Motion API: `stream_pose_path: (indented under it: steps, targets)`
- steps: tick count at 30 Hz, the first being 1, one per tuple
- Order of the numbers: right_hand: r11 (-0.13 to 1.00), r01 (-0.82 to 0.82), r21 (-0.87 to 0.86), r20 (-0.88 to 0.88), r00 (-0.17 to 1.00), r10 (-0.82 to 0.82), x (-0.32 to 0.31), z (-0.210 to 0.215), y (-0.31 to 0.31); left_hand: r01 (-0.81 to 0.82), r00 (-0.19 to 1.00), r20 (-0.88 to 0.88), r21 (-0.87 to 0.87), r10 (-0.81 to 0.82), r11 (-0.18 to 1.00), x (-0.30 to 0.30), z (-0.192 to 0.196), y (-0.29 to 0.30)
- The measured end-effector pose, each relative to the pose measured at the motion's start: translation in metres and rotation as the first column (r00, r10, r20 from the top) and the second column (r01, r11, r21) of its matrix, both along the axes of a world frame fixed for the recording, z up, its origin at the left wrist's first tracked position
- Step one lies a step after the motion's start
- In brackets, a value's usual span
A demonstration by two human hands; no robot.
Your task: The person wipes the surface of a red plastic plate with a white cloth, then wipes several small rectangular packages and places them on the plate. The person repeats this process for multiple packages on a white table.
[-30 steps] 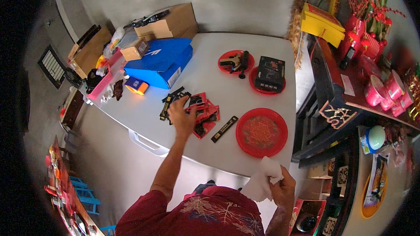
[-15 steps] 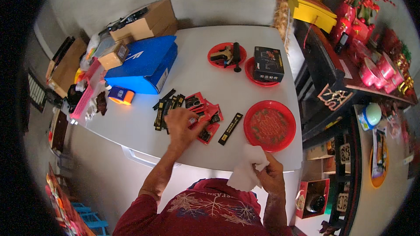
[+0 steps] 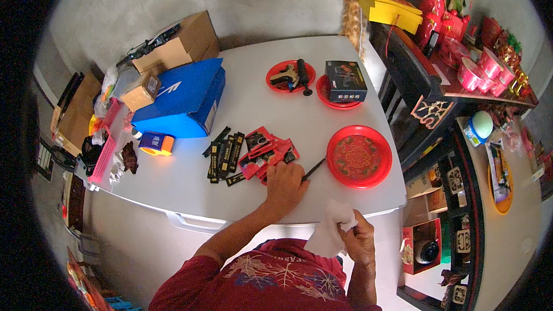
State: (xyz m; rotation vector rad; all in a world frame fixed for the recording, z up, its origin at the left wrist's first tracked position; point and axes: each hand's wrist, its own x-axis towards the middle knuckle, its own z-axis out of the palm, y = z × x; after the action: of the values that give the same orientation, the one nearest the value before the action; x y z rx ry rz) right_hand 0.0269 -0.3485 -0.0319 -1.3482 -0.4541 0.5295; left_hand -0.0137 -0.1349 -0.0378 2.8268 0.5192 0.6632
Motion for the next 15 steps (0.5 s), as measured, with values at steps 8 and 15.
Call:
stream_pose_path:
  steps: [8, 15]
  targets:
    - [0.989, -0.023, -0.147, 0.096, 0.995, 0.037, 0.001, -0.006, 0.013, -0.007, 1.0, -0.004, -0.291, 0.006, 0.957, -0.052, 0.005, -0.002]
    - [0.983, 0.054, -0.175, 0.153, 0.988, -0.027, 0.01, -0.017, 0.018, 0.012, 0.987, 0.123, -0.707, 0.107, 0.707, -0.136, 0.017, 0.04]
